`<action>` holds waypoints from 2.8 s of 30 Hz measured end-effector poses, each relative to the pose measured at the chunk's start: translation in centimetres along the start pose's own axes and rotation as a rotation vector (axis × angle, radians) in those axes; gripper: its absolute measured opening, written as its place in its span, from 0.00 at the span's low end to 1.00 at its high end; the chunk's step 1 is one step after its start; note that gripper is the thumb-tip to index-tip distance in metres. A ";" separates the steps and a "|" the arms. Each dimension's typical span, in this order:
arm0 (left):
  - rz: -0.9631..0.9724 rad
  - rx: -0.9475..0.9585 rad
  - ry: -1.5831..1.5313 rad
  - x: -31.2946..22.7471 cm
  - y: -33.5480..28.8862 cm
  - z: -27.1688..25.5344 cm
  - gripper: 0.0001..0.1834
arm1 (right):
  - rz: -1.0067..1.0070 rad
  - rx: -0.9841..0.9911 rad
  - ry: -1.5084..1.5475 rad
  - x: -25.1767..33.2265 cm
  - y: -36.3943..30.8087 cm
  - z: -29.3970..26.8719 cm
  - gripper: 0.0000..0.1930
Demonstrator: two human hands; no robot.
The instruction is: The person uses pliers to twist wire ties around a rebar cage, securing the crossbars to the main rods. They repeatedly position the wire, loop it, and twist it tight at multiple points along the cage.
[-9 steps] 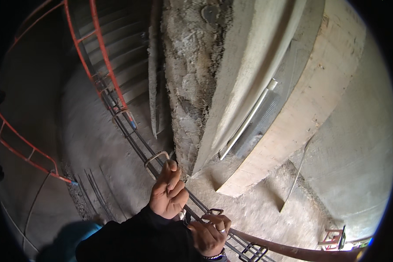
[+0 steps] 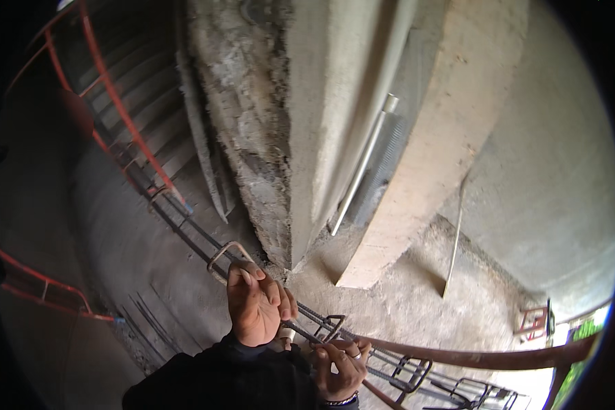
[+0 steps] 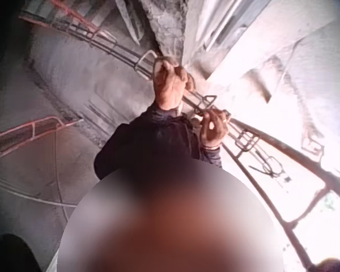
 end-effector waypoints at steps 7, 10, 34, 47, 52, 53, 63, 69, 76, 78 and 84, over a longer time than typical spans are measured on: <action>-0.304 -0.011 -0.030 3.4 -1.6 1.2 0.10 | 0.016 -0.055 0.118 -0.7 -1.3 -3.0 0.09; -0.288 0.115 -0.054 4.2 -1.8 2.2 0.10 | -0.048 -0.102 0.106 -1.2 -1.6 -4.6 0.11; -0.542 0.502 -0.287 2.4 -26.5 18.2 0.10 | -0.054 -0.543 0.278 -8.6 -28.9 -20.6 0.02; -0.131 1.109 0.069 -1.3 -39.0 23.9 0.11 | 0.278 -0.472 0.788 -11.7 -43.2 -21.7 0.10; -0.609 0.896 0.055 0.4 -39.8 24.1 0.09 | 0.294 -0.398 0.814 -11.1 -42.1 -22.1 0.11; -0.605 0.874 0.024 0.4 -40.2 24.5 0.07 | 0.401 -0.325 0.916 -11.6 -42.0 -21.6 0.11; -0.654 1.029 -0.090 -1.9 -40.6 27.8 0.09 | 0.371 -0.376 1.221 -13.6 -42.8 -21.3 0.10; -0.425 1.069 0.007 -2.6 -40.9 27.8 0.10 | 0.502 -0.282 1.253 -14.2 -43.4 -21.6 0.12; -0.576 1.191 0.085 -0.3 -42.0 27.7 0.11 | 0.625 -0.139 1.273 -14.4 -41.9 -21.1 0.16; -0.612 1.258 0.148 0.6 -42.4 27.5 0.12 | 0.594 -0.073 1.278 -14.1 -41.2 -21.0 0.17; -0.414 1.344 0.283 2.8 -42.5 27.5 0.12 | 0.753 -0.123 1.243 -15.8 -40.4 -20.6 0.17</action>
Point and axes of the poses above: each hand's wrist, its own y-axis towards the middle knuckle, its own z-axis out of the palm, x = y × z, the point moved 6 cm from there along y, towards the middle knuckle, and after that the axes turned 14 degrees about z, right-handed, at the moved point
